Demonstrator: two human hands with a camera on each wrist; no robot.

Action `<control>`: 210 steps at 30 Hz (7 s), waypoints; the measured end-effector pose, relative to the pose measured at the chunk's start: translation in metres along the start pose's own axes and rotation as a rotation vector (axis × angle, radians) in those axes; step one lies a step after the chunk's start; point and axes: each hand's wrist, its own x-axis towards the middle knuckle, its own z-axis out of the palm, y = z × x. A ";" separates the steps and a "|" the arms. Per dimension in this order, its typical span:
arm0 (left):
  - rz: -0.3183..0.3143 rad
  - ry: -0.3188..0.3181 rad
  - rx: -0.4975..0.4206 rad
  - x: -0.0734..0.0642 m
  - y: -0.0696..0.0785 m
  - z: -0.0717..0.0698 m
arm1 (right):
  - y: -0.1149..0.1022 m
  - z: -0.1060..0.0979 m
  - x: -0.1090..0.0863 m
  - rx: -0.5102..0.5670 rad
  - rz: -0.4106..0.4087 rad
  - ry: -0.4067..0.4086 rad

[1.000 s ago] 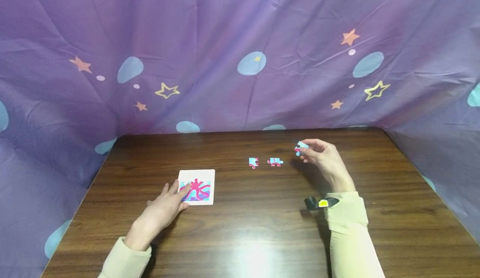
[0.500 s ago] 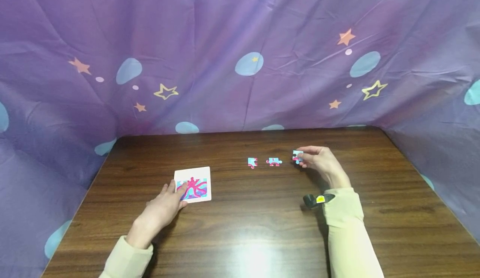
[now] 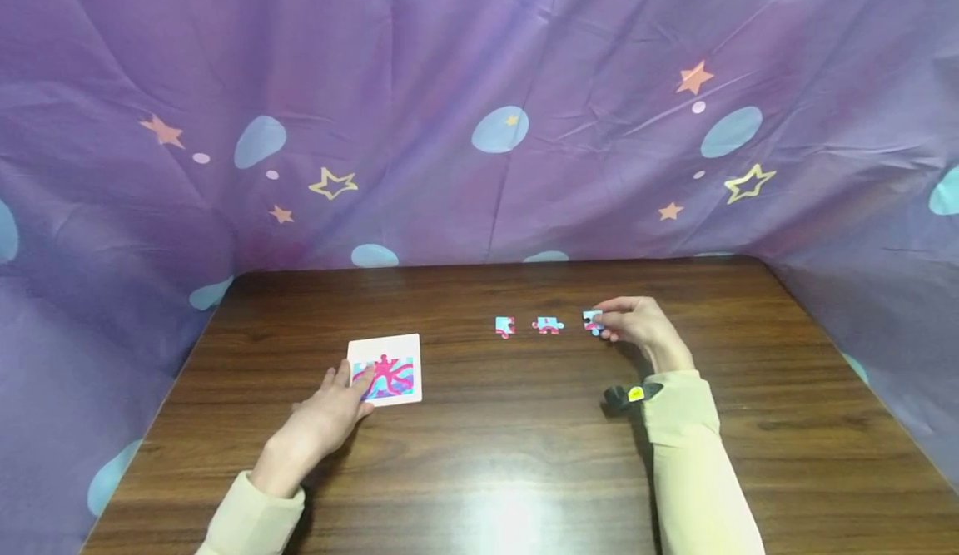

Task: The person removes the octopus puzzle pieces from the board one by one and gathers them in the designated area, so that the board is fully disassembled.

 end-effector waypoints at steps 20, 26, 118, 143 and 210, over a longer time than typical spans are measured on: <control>0.001 -0.001 -0.007 -0.001 0.001 -0.001 | 0.004 0.006 0.002 -0.126 -0.029 0.069; -0.001 -0.012 -0.007 -0.001 0.001 -0.002 | -0.009 0.002 -0.004 -0.197 -0.003 0.001; 0.143 0.022 0.029 -0.011 -0.004 -0.001 | -0.046 0.335 -0.011 -0.925 -0.397 -0.370; 0.100 -0.024 0.003 -0.007 0.000 -0.003 | -0.056 0.322 -0.007 -0.227 -0.295 -0.353; 0.171 0.032 0.013 -0.004 -0.009 -0.006 | -0.003 0.141 -0.045 0.061 -0.143 -0.068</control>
